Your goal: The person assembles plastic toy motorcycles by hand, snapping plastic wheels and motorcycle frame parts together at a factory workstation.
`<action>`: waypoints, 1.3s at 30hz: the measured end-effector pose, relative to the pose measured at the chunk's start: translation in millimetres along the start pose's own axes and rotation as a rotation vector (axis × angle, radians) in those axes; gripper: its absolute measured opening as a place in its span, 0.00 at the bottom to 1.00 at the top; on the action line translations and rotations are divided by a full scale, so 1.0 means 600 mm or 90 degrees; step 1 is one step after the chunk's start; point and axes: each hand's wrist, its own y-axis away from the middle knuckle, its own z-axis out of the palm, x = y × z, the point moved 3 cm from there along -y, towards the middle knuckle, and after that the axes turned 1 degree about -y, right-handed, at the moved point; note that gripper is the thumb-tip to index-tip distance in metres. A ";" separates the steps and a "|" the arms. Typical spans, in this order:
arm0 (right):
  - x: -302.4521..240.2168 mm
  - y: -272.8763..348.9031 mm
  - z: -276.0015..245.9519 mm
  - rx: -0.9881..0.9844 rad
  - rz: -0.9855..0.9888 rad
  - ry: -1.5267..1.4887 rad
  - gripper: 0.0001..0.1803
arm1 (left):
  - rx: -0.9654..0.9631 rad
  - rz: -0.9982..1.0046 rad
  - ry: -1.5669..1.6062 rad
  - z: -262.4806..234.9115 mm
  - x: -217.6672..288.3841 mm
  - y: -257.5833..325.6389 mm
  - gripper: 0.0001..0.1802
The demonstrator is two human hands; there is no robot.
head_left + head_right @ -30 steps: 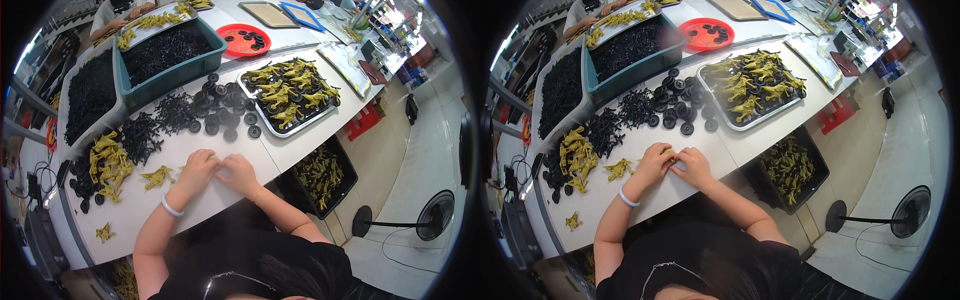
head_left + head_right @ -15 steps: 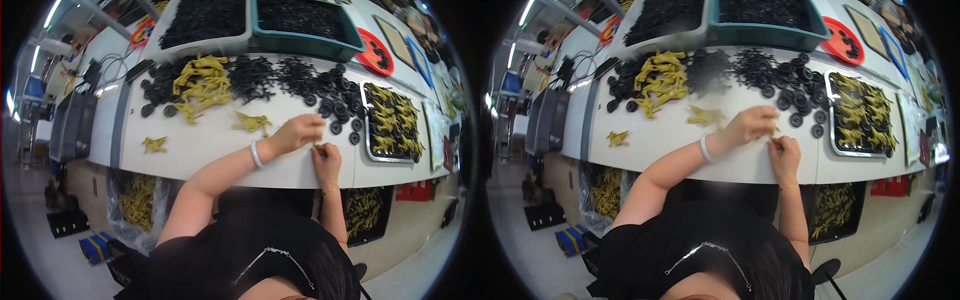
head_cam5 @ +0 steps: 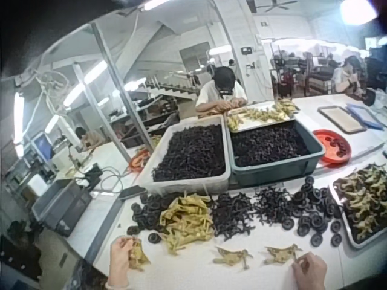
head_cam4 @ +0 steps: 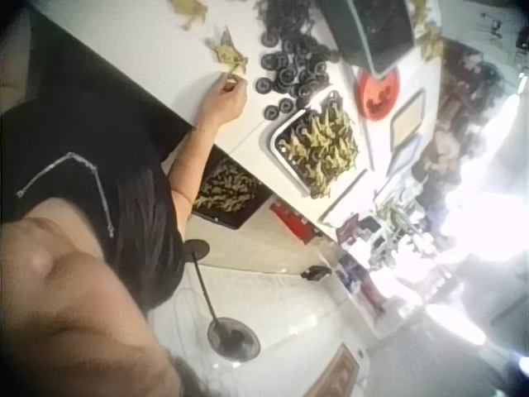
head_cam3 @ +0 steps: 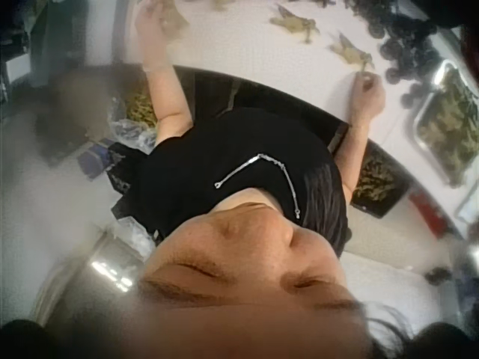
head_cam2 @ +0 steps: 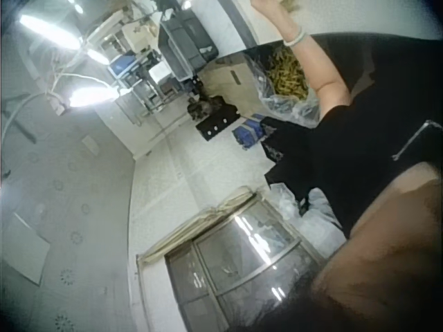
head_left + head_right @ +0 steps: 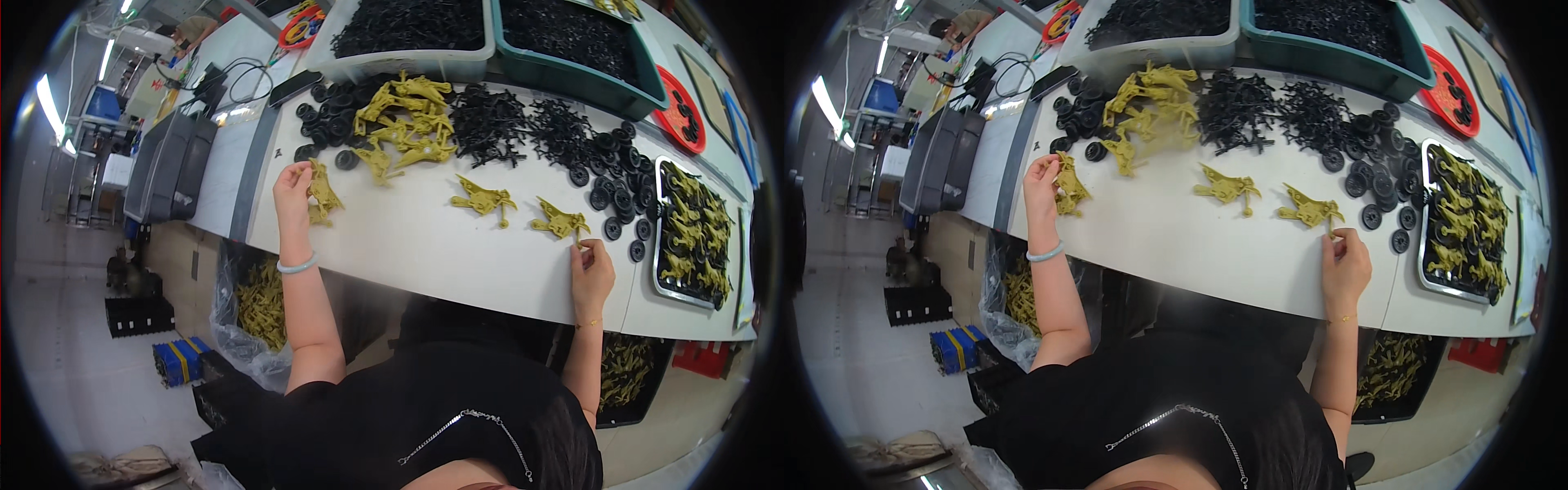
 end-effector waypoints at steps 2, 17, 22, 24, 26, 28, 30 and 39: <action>0.007 0.000 0.002 -0.002 0.025 0.015 0.08 | 0.042 0.057 -0.034 -0.017 -0.014 -0.012 0.12; 0.016 0.005 0.011 0.007 0.010 -0.002 0.07 | -0.093 0.431 -0.512 0.158 -0.012 0.090 0.15; 0.018 0.004 0.014 0.011 0.008 0.006 0.07 | 0.023 0.432 -0.346 0.096 -0.015 0.071 0.10; 0.016 0.004 0.012 0.005 0.018 0.009 0.07 | 0.078 0.372 -0.220 0.080 0.004 0.071 0.08; 0.018 0.004 0.012 0.000 0.029 0.013 0.07 | 0.095 0.235 0.052 0.074 0.035 0.078 0.09; 0.020 0.004 0.012 0.006 0.022 0.024 0.07 | 0.080 0.198 0.084 0.067 0.051 0.082 0.10; 0.022 0.004 0.014 0.007 0.017 0.017 0.07 | 0.065 0.161 0.116 0.066 0.057 0.086 0.10; 0.020 0.005 0.013 0.010 0.005 0.016 0.07 | 0.056 0.219 -0.262 0.022 0.070 0.092 0.12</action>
